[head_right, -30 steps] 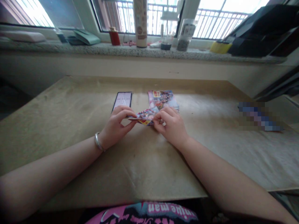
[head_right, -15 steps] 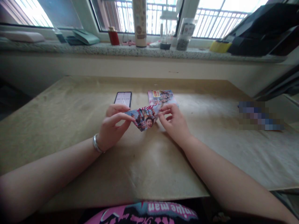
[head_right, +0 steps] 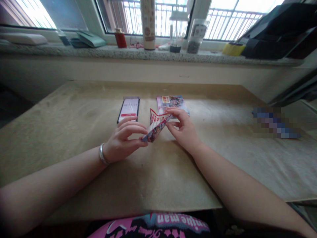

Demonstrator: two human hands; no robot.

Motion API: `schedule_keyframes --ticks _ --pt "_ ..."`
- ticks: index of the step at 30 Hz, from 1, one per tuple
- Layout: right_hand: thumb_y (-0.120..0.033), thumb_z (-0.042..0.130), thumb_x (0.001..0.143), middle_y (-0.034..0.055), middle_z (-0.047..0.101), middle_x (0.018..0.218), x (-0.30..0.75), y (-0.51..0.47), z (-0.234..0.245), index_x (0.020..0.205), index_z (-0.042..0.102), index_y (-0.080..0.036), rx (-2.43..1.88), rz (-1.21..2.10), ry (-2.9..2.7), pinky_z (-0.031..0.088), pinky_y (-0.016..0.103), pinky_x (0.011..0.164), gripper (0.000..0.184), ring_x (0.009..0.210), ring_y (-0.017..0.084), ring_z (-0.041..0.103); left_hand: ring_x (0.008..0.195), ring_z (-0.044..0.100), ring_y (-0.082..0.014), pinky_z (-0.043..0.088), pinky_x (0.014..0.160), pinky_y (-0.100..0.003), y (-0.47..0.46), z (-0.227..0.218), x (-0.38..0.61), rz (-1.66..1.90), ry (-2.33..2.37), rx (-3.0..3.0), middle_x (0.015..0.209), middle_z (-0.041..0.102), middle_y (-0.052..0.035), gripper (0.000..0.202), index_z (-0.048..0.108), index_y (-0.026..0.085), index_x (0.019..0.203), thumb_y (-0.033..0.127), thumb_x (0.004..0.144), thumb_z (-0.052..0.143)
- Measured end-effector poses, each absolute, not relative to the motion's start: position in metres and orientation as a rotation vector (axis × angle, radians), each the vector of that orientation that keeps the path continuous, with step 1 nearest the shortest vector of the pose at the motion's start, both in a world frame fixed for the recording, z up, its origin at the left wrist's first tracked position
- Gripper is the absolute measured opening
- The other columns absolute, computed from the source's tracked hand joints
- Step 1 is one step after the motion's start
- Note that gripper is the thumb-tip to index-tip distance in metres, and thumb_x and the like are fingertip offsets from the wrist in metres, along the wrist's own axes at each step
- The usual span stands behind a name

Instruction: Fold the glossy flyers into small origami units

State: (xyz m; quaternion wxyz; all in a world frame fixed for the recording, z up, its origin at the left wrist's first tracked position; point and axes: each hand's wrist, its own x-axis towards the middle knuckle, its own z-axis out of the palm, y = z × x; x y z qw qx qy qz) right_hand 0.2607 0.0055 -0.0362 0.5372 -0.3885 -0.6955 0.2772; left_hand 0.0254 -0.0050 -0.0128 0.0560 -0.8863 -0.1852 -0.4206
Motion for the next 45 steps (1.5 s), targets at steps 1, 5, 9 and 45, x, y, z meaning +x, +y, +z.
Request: schedule_keyframes --ticks 1,5,9,45 --pt "-0.024 0.063 0.081 0.0049 0.052 0.127 0.261 0.007 -0.037 0.109 0.054 -0.029 -0.896 0.649 -1.657 0.058 0.034 0.082 0.03 0.117 0.02 0.054 0.091 0.062 -0.0107 0.04 0.106 -0.035 -0.005 -0.012 0.026 -1.251 -0.555 -2.696 0.093 0.067 0.005 0.005 0.063 0.026 0.081 0.027 0.085 0.064" --pt "-0.018 0.062 0.079 0.0045 0.054 0.119 0.262 0.012 -0.039 0.091 0.059 -0.025 -0.916 0.637 -1.676 0.058 0.035 0.084 0.014 0.114 0.018 0.055 0.094 0.061 -0.0117 0.04 0.104 -0.037 -0.002 -0.013 0.026 -1.113 -0.495 -2.677 0.098 0.068 0.0053 0.014 0.06 0.025 0.072 0.019 0.085 0.061" --pt "-0.016 0.06 0.079 0.006 0.055 0.118 0.265 0.016 -0.042 0.08 0.06 -0.022 -1.004 0.63 -1.686 0.059 0.035 0.083 0.006 0.112 0.019 0.057 0.098 0.061 -0.013 0.039 0.106 -0.039 0.0 -0.014 0.024 -1.027 -0.58 -2.775 0.104 0.067 0.0011 0.014 0.058 0.023 0.079 0.011 0.084 0.053" --pt "-0.009 0.057 0.076 0.0107 0.05 0.135 0.29 0.014 -0.03 0.095 0.07 -0.022 -1.08 0.166 -2.423 0.042 0.046 0.104 0.026 0.123 0.027 0.05 0.104 0.062 -0.0186 0.045 0.094 -0.037 -0.004 -0.018 0.028 -0.391 -0.533 -2.839 0.116 0.066 -0.0027 0.023 0.061 0.019 0.111 0.018 0.094 0.045"
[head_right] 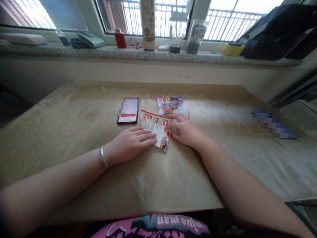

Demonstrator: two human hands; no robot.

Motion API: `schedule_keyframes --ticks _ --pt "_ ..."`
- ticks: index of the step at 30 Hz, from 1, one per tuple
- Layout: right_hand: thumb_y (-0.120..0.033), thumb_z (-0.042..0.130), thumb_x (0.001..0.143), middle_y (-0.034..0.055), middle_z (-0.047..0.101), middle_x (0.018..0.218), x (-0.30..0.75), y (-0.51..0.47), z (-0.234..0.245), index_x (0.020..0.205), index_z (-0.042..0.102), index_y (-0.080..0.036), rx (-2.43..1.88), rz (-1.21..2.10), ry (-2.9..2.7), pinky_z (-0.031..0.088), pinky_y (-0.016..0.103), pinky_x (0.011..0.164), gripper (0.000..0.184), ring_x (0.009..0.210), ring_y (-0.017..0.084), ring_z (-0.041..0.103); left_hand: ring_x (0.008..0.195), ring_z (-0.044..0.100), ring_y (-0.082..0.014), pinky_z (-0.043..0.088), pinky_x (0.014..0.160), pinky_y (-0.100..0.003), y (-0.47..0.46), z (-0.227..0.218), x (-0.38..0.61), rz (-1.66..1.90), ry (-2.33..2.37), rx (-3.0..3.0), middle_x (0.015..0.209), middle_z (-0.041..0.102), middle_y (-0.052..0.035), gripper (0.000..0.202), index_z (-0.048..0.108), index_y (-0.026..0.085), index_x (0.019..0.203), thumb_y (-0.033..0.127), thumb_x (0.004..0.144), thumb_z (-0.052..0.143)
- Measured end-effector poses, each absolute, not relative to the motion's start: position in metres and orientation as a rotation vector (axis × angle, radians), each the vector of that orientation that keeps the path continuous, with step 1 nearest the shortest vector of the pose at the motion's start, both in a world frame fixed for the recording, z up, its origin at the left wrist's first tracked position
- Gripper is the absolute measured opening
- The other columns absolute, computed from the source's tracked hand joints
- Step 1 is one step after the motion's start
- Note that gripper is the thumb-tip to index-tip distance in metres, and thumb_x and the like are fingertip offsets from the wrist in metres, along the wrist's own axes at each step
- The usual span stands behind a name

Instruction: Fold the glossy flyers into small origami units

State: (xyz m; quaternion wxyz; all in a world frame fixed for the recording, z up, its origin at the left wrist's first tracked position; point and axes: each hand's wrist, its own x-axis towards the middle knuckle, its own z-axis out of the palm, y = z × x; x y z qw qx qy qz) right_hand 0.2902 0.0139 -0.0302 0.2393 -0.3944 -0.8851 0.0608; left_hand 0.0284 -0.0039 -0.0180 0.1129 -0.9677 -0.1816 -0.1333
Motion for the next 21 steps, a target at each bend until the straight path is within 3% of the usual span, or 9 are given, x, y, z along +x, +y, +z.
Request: schedule_keyframes --ticks 4,9,14,21 --pt "-0.011 0.058 0.077 0.009 0.047 0.138 0.2893 0.0124 -0.0295 0.1 0.068 -0.024 -1.067 0.163 -2.441 0.04 0.049 0.105 0.028 0.126 0.027 0.047 0.105 0.061 -0.02 0.048 0.087 -0.036 -0.0031 -0.017 0.0282 -0.371 -0.595 -2.883 0.119 0.065 -0.0053 0.032 0.054 0.018 0.124 0.016 0.093 0.047" --pt "-0.011 0.057 0.079 0.0094 0.046 0.138 0.2878 0.0131 -0.028 0.095 0.068 -0.023 -1.014 0.151 -2.449 0.039 0.05 0.105 0.023 0.128 0.027 0.044 0.108 0.06 -0.0219 0.048 0.091 -0.039 -0.0007 -0.0188 0.0268 -0.37 -0.625 -2.913 0.121 0.064 -0.0041 0.026 0.06 0.02 0.115 0.017 0.093 0.048" --pt "-0.006 0.056 0.075 0.0088 0.042 0.142 0.2892 0.0148 -0.0293 0.098 0.066 -0.023 -0.986 0.209 -2.432 0.037 0.05 0.107 0.03 0.131 0.027 0.042 0.109 0.06 -0.0219 0.049 0.091 -0.039 0.0022 -0.0214 0.0254 -0.405 -0.631 -2.948 0.12 0.064 -0.0053 0.026 0.062 0.021 0.112 0.016 0.092 0.047" --pt "-0.014 0.059 0.08 0.0094 0.047 0.137 0.2874 0.0155 -0.0301 0.094 0.069 -0.024 -0.928 0.186 -2.427 0.04 0.049 0.104 0.02 0.127 0.026 0.046 0.104 0.063 -0.0206 0.052 0.087 -0.037 0.0028 -0.0201 0.0226 -0.503 -0.618 -2.929 0.118 0.065 -0.0074 0.03 0.062 0.018 0.113 0.013 0.089 0.046"
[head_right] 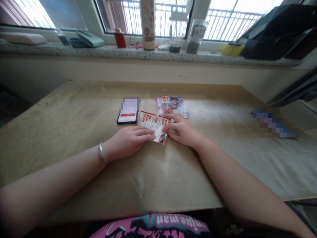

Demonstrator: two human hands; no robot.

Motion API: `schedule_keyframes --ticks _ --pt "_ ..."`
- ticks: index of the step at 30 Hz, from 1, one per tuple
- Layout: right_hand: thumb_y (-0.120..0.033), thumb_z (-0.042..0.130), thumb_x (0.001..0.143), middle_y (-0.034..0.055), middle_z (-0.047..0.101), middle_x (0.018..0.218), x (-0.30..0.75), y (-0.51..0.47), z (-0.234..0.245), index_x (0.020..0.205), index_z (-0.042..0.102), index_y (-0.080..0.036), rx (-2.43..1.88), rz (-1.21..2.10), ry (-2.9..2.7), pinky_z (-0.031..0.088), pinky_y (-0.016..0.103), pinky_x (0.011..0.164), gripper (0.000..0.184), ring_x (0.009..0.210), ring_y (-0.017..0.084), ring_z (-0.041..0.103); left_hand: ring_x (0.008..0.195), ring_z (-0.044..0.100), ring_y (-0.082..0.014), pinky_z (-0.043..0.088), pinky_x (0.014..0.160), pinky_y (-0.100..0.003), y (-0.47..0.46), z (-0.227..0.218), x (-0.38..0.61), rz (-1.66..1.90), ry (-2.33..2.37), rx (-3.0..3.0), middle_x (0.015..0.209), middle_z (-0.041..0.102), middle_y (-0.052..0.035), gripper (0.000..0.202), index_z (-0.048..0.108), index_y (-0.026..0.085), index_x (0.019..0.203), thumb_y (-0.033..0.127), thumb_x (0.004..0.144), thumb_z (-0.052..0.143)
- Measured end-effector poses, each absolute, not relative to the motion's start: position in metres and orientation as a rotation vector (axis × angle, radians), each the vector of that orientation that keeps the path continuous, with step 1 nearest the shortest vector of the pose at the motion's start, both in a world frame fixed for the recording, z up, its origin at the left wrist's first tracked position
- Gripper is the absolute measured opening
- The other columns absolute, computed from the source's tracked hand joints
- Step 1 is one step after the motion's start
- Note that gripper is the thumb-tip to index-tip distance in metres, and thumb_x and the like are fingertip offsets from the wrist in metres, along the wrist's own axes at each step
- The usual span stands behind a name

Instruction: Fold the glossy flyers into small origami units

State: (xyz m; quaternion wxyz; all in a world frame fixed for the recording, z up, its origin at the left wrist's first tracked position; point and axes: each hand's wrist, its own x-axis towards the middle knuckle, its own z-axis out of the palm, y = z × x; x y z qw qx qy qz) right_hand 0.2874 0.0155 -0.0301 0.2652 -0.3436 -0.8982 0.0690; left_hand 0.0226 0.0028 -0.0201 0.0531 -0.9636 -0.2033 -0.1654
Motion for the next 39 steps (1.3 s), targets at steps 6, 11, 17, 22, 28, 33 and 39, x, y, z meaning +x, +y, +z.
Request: schedule_keyframes --ticks 6,11,17,22,28,33,39 --pt "-0.021 0.062 0.082 0.0085 0.051 0.134 0.286 0.014 -0.027 0.088 0.073 -0.026 -0.889 0.189 -2.439 0.04 0.049 0.103 0.013 0.125 0.027 0.047 0.114 0.057 -0.0258 0.046 0.094 -0.046 -0.002 -0.014 0.024 -0.384 -0.551 -2.998 0.125 0.061 -0.0071 0.036 0.057 0.02 0.122 0.025 0.087 0.05" --pt "-0.023 0.06 0.084 0.0066 0.052 0.135 0.284 0.01 -0.024 0.091 0.072 -0.027 -0.942 0.174 -2.446 0.038 0.051 0.105 0.015 0.127 0.027 0.045 0.122 0.05 -0.0268 0.038 0.102 -0.046 -0.003 -0.014 0.025 -0.272 -0.537 -3.07 0.134 0.055 -0.008 0.044 0.049 0.019 0.131 0.028 0.088 0.05" --pt "-0.015 0.059 0.081 0.0071 0.058 0.119 0.286 0.011 -0.025 0.088 0.073 -0.027 -0.962 0.179 -2.447 0.045 0.045 0.097 0.019 0.112 0.024 0.054 0.12 0.048 -0.0265 0.034 0.102 -0.045 -0.005 -0.015 0.025 -0.229 -0.574 -3.059 0.137 0.052 -0.0055 0.049 0.042 0.022 0.137 0.031 0.089 0.049" --pt "-0.014 0.058 0.081 0.0077 0.06 0.111 0.285 0.013 -0.027 0.089 0.073 -0.025 -0.941 0.182 -2.461 0.047 0.042 0.094 0.02 0.104 0.022 0.057 0.114 0.051 -0.0282 0.039 0.093 -0.044 -0.013 -0.013 0.034 -0.238 -0.637 -2.984 0.133 0.055 -0.0064 0.048 0.047 0.023 0.133 0.036 0.087 0.049" --pt "-0.013 0.055 0.083 0.0064 0.063 0.112 0.281 0.013 -0.029 0.088 0.072 -0.025 -0.935 0.175 -2.478 0.046 0.043 0.094 0.022 0.105 0.022 0.057 0.112 0.052 -0.0289 0.041 0.091 -0.044 -0.016 -0.017 0.041 -0.272 -0.651 -2.944 0.131 0.056 -0.0087 0.045 0.051 0.017 0.128 0.034 0.086 0.05" --pt "-0.02 0.054 0.088 0.006 0.067 0.106 0.285 0.015 -0.027 0.09 0.071 -0.024 -0.899 0.198 -2.504 0.045 0.042 0.096 0.017 0.107 0.022 0.057 0.118 0.049 -0.0295 0.039 0.098 -0.047 -0.01 -0.019 0.037 -0.298 -0.633 -3.002 0.135 0.054 -0.0069 0.046 0.05 0.019 0.13 0.033 0.087 0.051" --pt "-0.022 0.053 0.089 0.0064 0.069 0.096 0.282 0.013 -0.023 0.089 0.07 -0.022 -0.887 0.244 -2.516 0.046 0.041 0.095 0.017 0.101 0.021 0.059 0.121 0.049 -0.0268 0.035 0.102 -0.047 -0.002 -0.016 0.032 -0.305 -0.43 -3.087 0.134 0.054 -0.0061 0.04 0.051 0.027 0.13 0.031 0.09 0.049"
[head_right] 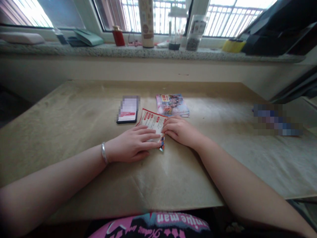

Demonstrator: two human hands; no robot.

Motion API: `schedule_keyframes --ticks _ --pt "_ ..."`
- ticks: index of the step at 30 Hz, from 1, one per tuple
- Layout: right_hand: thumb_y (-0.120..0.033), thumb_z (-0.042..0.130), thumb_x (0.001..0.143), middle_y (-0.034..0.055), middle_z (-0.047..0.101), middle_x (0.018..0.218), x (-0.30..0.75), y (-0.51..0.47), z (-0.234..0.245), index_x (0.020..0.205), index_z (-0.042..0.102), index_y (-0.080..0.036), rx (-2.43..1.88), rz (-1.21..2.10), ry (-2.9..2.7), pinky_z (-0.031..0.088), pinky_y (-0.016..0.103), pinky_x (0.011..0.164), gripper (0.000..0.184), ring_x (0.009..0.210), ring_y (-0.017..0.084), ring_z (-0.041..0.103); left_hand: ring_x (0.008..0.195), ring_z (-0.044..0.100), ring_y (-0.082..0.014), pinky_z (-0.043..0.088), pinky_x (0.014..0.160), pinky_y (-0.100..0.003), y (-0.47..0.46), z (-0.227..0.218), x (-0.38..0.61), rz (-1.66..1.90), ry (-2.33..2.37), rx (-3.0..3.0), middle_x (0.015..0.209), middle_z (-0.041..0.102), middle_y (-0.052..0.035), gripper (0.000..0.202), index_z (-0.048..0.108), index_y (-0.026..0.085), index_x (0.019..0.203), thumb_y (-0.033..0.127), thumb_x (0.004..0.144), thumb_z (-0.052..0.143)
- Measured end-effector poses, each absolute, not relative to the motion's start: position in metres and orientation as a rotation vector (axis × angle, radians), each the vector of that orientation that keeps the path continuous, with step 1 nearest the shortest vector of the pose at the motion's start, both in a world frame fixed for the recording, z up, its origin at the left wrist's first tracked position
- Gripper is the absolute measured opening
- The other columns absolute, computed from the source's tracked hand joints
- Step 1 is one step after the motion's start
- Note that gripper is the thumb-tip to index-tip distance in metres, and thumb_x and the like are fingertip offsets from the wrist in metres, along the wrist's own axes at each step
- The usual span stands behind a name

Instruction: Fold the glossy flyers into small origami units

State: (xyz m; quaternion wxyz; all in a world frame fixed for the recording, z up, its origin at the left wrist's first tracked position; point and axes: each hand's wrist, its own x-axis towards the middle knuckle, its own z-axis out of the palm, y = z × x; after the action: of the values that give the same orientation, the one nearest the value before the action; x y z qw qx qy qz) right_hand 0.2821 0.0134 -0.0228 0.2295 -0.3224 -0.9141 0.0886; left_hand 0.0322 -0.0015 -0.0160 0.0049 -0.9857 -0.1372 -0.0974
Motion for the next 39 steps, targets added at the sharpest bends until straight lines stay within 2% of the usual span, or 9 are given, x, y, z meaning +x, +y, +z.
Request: schedule_keyframes --ticks 11,14,17,23,27,29,31,35,39 --pt "-0.019 0.051 0.088 0.0044 0.07 0.093 0.276 0.007 -0.019 0.088 0.069 -0.024 -0.843 0.255 -2.539 0.044 0.042 0.099 0.019 0.103 0.02 0.06 0.122 0.049 -0.0242 0.027 0.109 -0.05 -0.002 -0.014 0.034 -0.306 -0.385 -3.104 0.133 0.055 -0.0042 0.034 0.057 0.029 0.122 0.027 0.088 0.05" --pt "-0.022 0.055 0.087 0.0054 0.066 0.109 0.278 0.008 -0.023 0.089 0.069 -0.026 -0.901 0.161 -2.478 0.041 0.047 0.103 0.015 0.117 0.024 0.052 0.121 0.048 -0.0243 0.029 0.108 -0.05 -0.003 -0.013 0.034 -0.299 -0.378 -3.101 0.13 0.056 -0.0045 0.032 0.058 0.028 0.119 0.026 0.089 0.048" --pt "-0.024 0.062 0.082 0.0067 0.057 0.128 0.281 0.012 -0.028 0.087 0.07 -0.026 -1.045 0.083 -2.353 0.036 0.054 0.105 0.01 0.126 0.029 0.043 0.12 0.049 -0.0245 0.033 0.107 -0.048 -0.003 -0.013 0.033 -0.293 -0.376 -3.119 0.126 0.058 -0.0052 0.033 0.058 0.027 0.121 0.025 0.09 0.047" --pt "-0.025 0.06 0.083 0.0095 0.049 0.138 0.288 0.022 -0.041 0.089 0.068 -0.023 -1.13 0.264 -2.292 0.037 0.051 0.105 0.01 0.128 0.027 0.046 0.123 0.047 -0.0269 0.041 0.103 -0.044 -0.003 -0.014 0.03 -0.289 -0.391 -3.185 0.128 0.055 -0.0095 0.041 0.052 0.023 0.129 0.024 0.088 0.05" --pt "-0.025 0.06 0.082 0.0088 0.057 0.131 0.286 0.024 -0.044 0.089 0.069 -0.023 -1.194 0.311 -2.225 0.037 0.05 0.105 0.011 0.127 0.026 0.048 0.124 0.047 -0.0271 0.042 0.103 -0.044 -0.001 -0.015 0.028 -0.314 -0.381 -3.204 0.129 0.054 -0.0096 0.038 0.054 0.024 0.127 0.025 0.089 0.049" --pt "-0.026 0.061 0.081 0.0082 0.065 0.119 0.284 0.022 -0.042 0.09 0.068 -0.023 -1.217 0.346 -2.199 0.039 0.049 0.103 0.012 0.122 0.026 0.052 0.126 0.046 -0.0278 0.04 0.105 -0.045 -0.001 -0.014 0.028 -0.323 -0.387 -3.214 0.13 0.054 -0.009 0.039 0.054 0.023 0.128 0.024 0.089 0.049" --pt "-0.027 0.06 0.082 0.0058 0.07 0.103 0.282 0.02 -0.039 0.088 0.068 -0.023 -1.22 0.431 -2.185 0.046 0.044 0.095 0.011 0.109 0.025 0.061 0.128 0.043 -0.0288 0.039 0.107 -0.046 -0.002 -0.014 0.028 -0.319 -0.4 -3.224 0.13 0.054 -0.0092 0.041 0.053 0.022 0.128 0.023 0.087 0.05" --pt "-0.026 0.054 0.085 0.0027 0.07 0.084 0.277 0.016 -0.034 0.082 0.064 -0.02 -1.178 0.604 -2.129 0.051 0.033 0.077 0.012 0.079 0.018 0.065 0.129 0.042 -0.029 0.038 0.107 -0.048 -0.003 -0.013 0.028 -0.303 -0.426 -3.248 0.13 0.055 -0.0105 0.039 0.055 0.021 0.126 0.023 0.087 0.051" --pt "-0.022 0.056 0.081 0.0033 0.068 0.084 0.276 0.015 -0.034 0.081 0.062 -0.019 -1.074 0.625 -2.198 0.05 0.031 0.076 0.006 0.08 0.017 0.063 0.132 0.039 -0.0292 0.036 0.109 -0.048 -0.002 -0.015 0.028 -0.294 -0.501 -3.264 0.138 0.048 -0.0128 0.043 0.053 0.02 0.128 0.025 0.085 0.053"
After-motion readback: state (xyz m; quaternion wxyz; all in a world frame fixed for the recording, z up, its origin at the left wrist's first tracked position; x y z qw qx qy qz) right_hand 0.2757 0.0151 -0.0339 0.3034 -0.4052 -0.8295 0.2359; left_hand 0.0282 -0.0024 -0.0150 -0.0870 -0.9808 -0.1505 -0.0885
